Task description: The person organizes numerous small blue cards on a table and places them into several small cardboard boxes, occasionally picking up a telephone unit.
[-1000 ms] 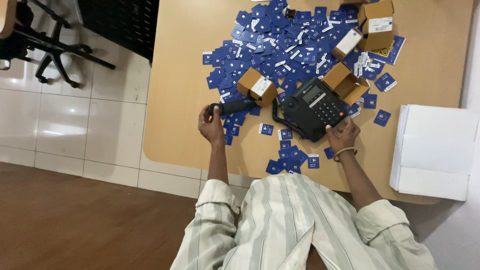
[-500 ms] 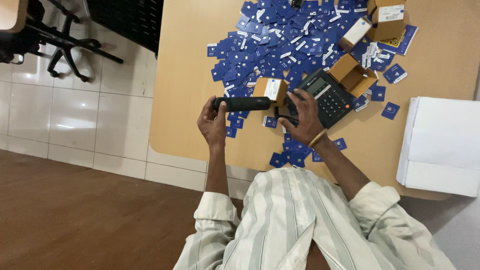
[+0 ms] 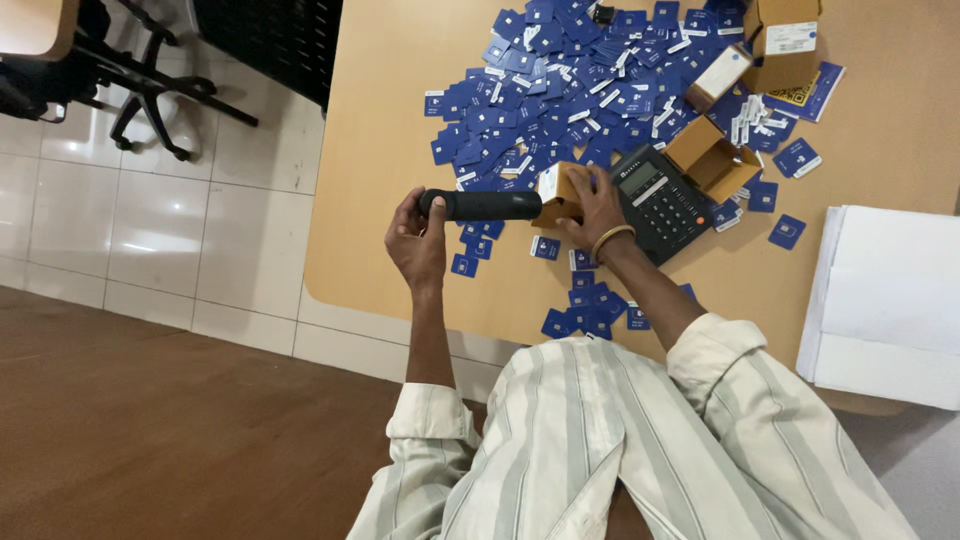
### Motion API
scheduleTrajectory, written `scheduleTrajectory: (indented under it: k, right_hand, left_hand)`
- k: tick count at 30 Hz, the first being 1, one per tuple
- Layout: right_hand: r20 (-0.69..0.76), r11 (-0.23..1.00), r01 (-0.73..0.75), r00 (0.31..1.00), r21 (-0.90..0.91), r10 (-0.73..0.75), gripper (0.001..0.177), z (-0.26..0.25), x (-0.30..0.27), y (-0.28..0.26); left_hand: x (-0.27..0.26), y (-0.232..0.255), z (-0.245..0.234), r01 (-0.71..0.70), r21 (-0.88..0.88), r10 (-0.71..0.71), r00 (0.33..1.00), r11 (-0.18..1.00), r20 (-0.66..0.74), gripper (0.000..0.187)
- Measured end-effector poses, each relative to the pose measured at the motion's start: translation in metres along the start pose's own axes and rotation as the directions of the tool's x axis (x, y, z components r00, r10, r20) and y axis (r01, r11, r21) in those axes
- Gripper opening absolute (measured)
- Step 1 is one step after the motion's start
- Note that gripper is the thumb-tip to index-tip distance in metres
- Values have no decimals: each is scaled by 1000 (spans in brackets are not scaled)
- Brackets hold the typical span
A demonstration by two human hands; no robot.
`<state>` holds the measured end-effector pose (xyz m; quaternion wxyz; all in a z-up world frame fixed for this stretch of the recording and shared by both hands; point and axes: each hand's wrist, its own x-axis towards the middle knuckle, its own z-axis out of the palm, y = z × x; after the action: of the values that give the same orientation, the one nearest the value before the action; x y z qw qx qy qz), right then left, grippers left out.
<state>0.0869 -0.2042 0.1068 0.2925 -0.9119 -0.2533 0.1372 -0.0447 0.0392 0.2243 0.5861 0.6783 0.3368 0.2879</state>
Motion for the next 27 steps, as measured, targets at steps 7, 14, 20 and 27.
scheduleTrajectory:
  k: [7,14,20,27]
  right_hand:
    - [-4,953,-60,998,297,64,89,-4,9,13]
    - [5,931,25,1000,363,-29,43,-41,35,-13]
    - [72,599,-119,992,792,101,51,-46,69,-37]
    - [289,905,-4,948,426,-132,51,-72,16,-51]
  left_hand:
    - [-7,-21,-15,49,87,-43,997,995,-65,39]
    - [-23,-26,-10,63,137,-64,998,989,0,38]
    - [-29,-31,-5,130,87,-136,989,988,58,38]
    - [-18,-42,-7,237,-120,-224,968,964,112,42]
